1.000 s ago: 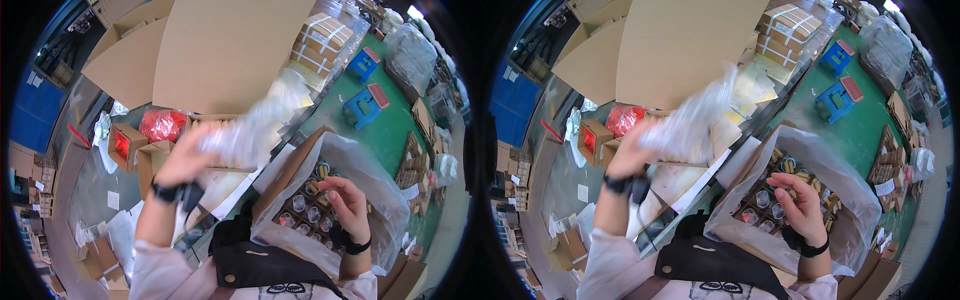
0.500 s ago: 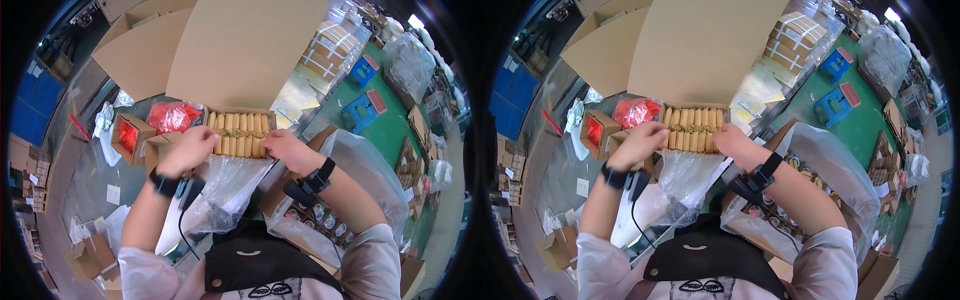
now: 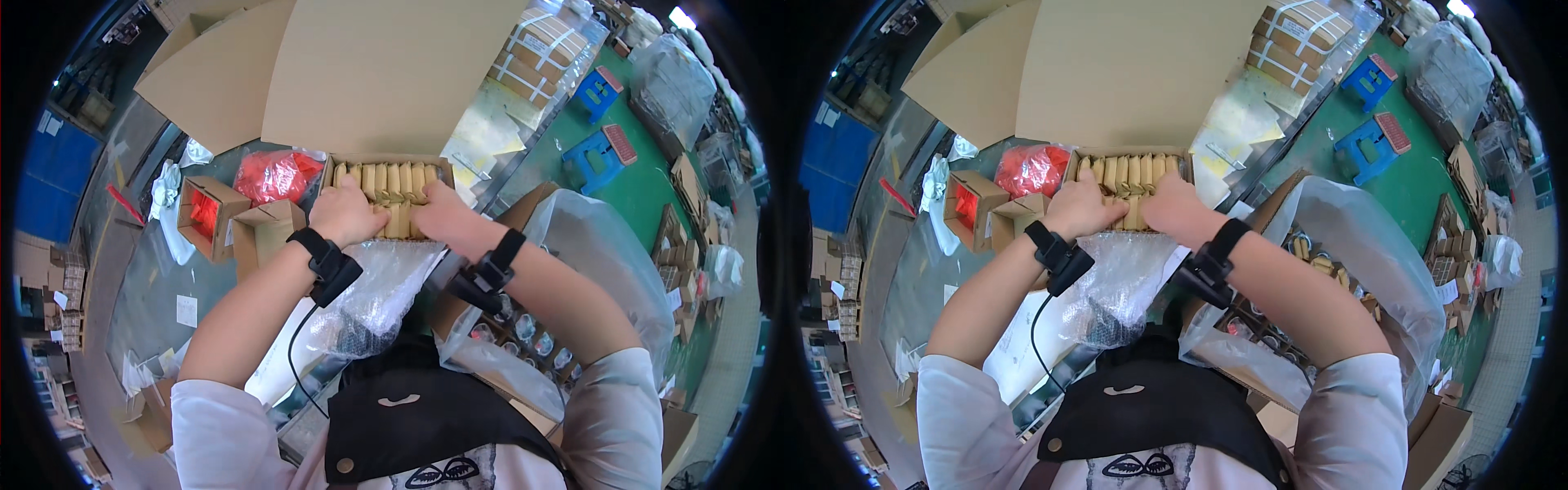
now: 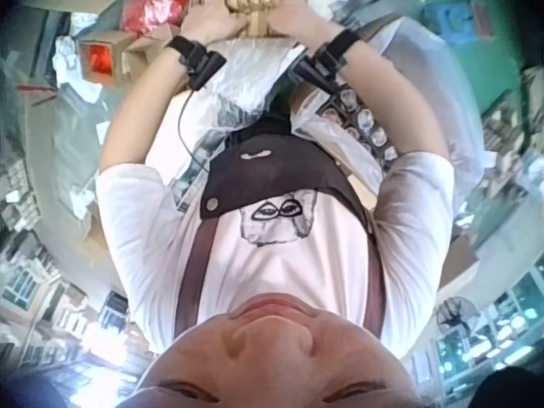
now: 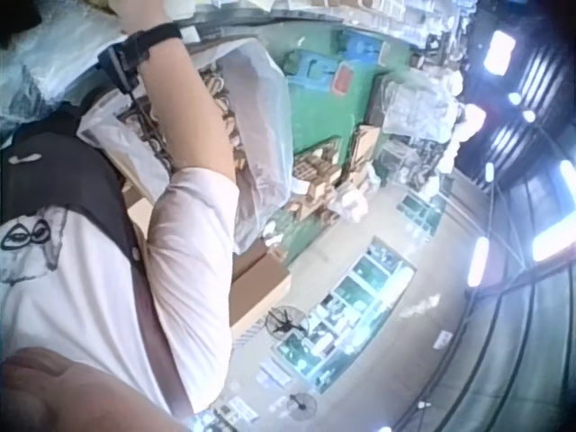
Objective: The person unpacks small brown-wrapped items from a cardboard box and places them into a larger box lined with a plastic bag. They then close the larger box, tape it shut, and move it to a stack. The person repeats the process with another box, placing wrapped items into a new larger box and sealing it.
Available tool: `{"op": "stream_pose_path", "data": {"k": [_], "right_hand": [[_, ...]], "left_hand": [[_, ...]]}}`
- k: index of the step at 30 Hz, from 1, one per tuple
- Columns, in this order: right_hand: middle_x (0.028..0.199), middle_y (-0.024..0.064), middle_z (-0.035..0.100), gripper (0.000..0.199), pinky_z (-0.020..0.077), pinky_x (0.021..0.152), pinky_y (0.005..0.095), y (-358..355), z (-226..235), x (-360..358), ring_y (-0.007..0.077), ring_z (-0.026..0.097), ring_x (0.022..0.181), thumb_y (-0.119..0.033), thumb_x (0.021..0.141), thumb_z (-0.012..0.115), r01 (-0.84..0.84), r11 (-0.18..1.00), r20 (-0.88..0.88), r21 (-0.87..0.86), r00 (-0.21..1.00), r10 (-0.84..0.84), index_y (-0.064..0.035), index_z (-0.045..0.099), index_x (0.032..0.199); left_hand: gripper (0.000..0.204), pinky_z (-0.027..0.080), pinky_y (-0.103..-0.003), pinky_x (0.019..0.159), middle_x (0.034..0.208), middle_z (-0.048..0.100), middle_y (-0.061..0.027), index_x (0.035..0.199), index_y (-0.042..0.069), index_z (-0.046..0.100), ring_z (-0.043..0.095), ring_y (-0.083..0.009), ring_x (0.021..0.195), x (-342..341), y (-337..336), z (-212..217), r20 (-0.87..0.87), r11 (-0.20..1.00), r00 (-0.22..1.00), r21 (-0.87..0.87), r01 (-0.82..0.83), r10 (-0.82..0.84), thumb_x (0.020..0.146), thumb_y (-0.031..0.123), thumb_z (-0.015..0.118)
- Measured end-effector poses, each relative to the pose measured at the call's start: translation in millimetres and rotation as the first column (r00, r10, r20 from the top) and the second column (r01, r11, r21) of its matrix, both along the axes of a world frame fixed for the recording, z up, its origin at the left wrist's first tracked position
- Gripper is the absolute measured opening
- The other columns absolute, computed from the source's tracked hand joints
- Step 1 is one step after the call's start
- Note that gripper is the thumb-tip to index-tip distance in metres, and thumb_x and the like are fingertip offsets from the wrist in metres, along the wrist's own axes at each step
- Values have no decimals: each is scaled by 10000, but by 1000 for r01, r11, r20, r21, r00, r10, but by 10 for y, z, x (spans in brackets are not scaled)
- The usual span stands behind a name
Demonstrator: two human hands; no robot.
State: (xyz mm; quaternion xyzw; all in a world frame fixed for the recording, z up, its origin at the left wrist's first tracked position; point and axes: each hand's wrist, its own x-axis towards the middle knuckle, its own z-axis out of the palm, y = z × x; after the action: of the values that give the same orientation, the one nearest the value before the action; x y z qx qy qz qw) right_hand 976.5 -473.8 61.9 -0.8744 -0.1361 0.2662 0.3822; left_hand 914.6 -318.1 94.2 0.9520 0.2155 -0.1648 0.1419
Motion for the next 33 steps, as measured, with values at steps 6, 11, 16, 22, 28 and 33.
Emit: {"op": "stream_pose_path", "data": {"k": [6, 11, 16, 22, 28, 33], "right_hand": [[1086, 333, 568, 660, 474, 911, 436, 128, -87, -90, 437, 581, 1047, -239, 726, 723, -89, 984, 175, -154, 978, 115, 103, 390, 1182], [1049, 274, 614, 707, 495, 878, 401, -46, -117, -70, 376, 620, 1014, -191, 694, 769, -38, 969, 74, 244, 997, 21, 87, 376, 1212], [1009, 167, 612, 944, 515, 706, 303, -47, -88, -45, 192, 616, 841, -149, 706, 764, -18, 968, -82, 249, 996, 39, 76, 192, 1422], [1091, 161, 613, 797, 512, 769, 288, -11, 64, -115, 192, 614, 967, 14, 794, 620, 96, 829, -405, 551, 900, 165, 33, 137, 1427], [1153, 149, 607, 732, 501, 850, 270, -181, -46, -145, 165, 608, 1004, 106, 850, 522, 223, 634, -464, 740, 852, 242, -3, 145, 1467], [1189, 106, 597, 450, 467, 932, 275, -128, 388, -100, 136, 576, 1068, 49, 904, 512, -14, 503, -159, 864, 941, 298, 21, 421, 1343]], "left_hand": [[656, 492, -421, 880, 1047, 605, -278, 1145, -93, 441, 594, -409, 1021, 14, -144, -99, 172, 973, 983, -228, -28, 69, 736, 346, 707], [639, 464, -425, 918, 1092, 602, -294, 1168, -71, 481, 592, -409, 1042, -134, 40, -281, 390, 973, 921, -199, 114, -28, 728, 327, 718], [878, 467, -343, 927, 1174, 573, -241, 1305, -99, 378, 587, -296, 1086, -159, 192, -324, 255, 850, 951, -526, -16, 175, 689, 351, 812], [966, 429, -306, 984, 1276, 488, -169, 1393, -93, 268, 514, -197, 1158, -187, 232, -337, 125, 455, 947, -890, -26, 297, 674, 159, 864], [777, 453, -284, 942, 1193, 571, -118, 1316, 22, 451, 546, -182, 1120, -317, -56, -290, 481, 583, 837, -769, 260, 260, 669, 188, 849], [593, 495, -298, 881, 1134, 585, -88, 1251, 37, 513, 575, -157, 1046, -320, -110, 59, 716, 655, 610, -645, 393, 338, 721, 63, 778]]}}
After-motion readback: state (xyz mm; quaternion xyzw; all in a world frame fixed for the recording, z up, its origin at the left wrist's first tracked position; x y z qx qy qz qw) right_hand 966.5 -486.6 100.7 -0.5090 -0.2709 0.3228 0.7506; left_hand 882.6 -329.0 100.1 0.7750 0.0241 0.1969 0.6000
